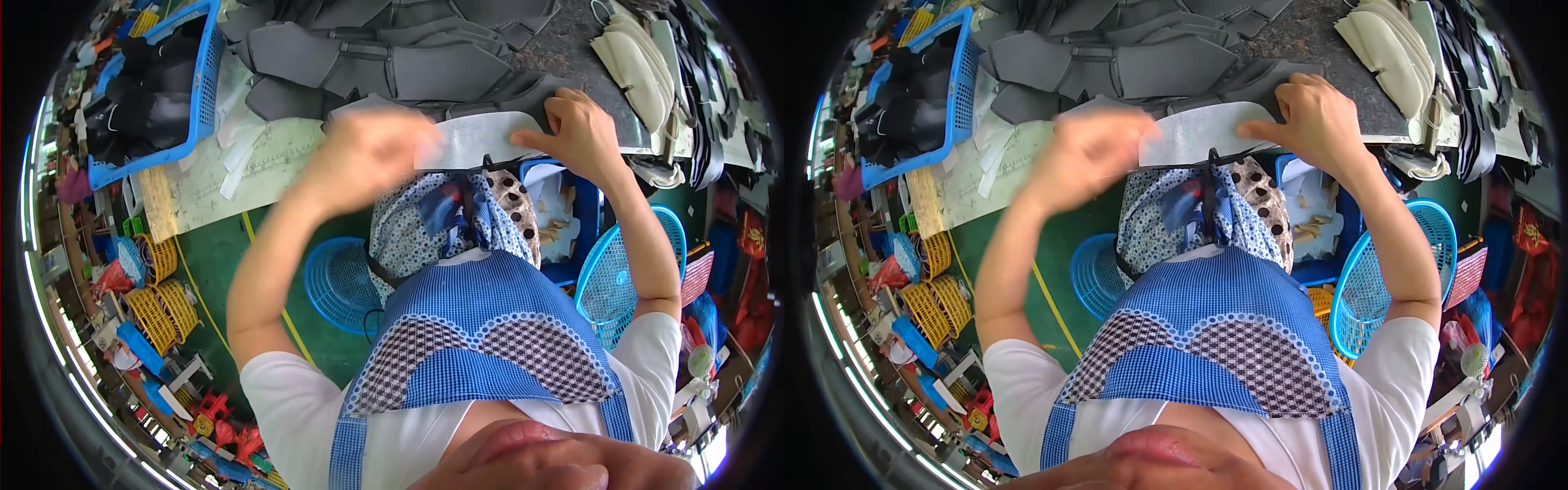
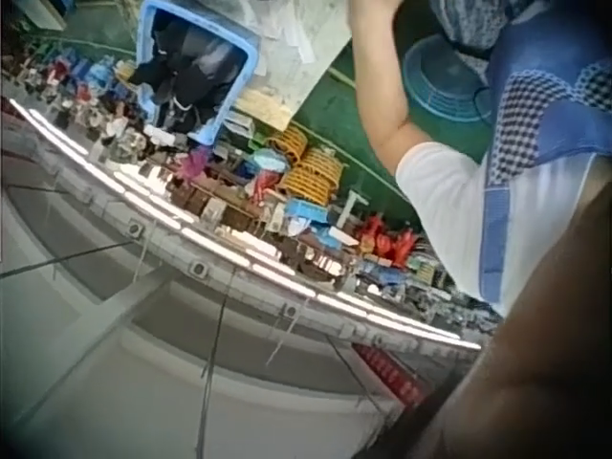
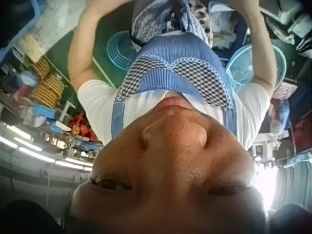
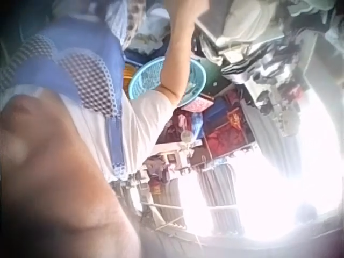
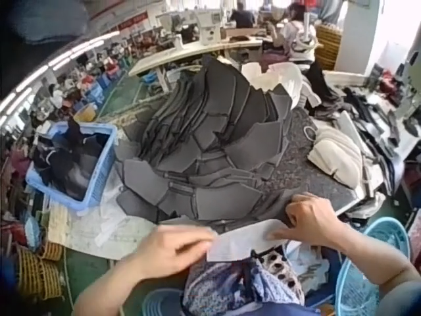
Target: Sorting, stacking, and marking various shoe components on a workbench in a factory setting.
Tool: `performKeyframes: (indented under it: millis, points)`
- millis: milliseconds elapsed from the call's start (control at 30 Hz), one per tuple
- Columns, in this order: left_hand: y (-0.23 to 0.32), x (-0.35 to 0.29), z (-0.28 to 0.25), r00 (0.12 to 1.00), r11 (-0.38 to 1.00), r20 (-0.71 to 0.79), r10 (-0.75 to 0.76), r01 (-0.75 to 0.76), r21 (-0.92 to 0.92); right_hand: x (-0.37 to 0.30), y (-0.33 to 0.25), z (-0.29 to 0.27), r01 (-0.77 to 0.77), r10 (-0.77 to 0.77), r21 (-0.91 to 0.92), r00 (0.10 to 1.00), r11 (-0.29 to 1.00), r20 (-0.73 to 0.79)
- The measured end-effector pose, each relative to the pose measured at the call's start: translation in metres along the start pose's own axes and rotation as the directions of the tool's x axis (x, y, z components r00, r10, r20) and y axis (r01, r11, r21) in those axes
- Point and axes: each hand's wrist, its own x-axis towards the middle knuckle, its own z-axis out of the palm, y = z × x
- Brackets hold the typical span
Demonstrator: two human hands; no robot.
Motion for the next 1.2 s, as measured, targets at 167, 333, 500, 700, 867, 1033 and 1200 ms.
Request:
performKeyframes:
  millis: [167, 333, 500, 700, 867, 1033, 1200]
  points:
    - [-0.048, 0.014, -0.086, 0.972, 0.756, -0.042, 0.232, -0.153, 0.636, -0.003, 0.022, -0.002, -0.093, 0.085, 0.577, 0.996, 0.812, 0.041]
    - [-0.055, 0.017, -0.088, 0.895, 0.475, 0.081, 0.438, -0.307, 0.824, -0.006, 0.135, -0.008, -0.074, 0.205, 0.230, 0.756, 0.970, -0.622]
    - [-0.045, 0.023, -0.100, 0.807, 0.541, -0.326, 0.493, 0.009, 0.841, 0.010, 0.166, -0.005, -0.070, -0.017, -0.093, 0.704, 0.993, -0.710]
    - [0.042, 0.032, -0.027, 0.424, 0.335, -0.166, 0.890, -0.362, 0.870, 0.005, 0.174, -0.009, -0.083, 0.118, 0.084, 0.685, 0.993, -0.719]
    - [0.009, 0.010, 0.070, 0.784, 0.287, 0.101, 0.612, -0.340, 0.895, 0.017, 0.172, -0.012, -0.098, -0.257, -0.337, 0.461, 0.936, -0.849]
    - [0.024, 0.009, 0.056, 0.932, 0.879, -0.120, 0.343, -0.273, 0.392, -0.008, 0.080, -0.065, 0.144, 0.201, 0.311, 0.504, 0.939, -0.840]
    - [0.059, 0.007, 0.045, 0.963, 0.803, -0.241, 0.117, -0.235, -0.548, -0.049, -0.037, -0.021, 0.564, -0.404, 0.394, 0.813, 0.726, -0.419]
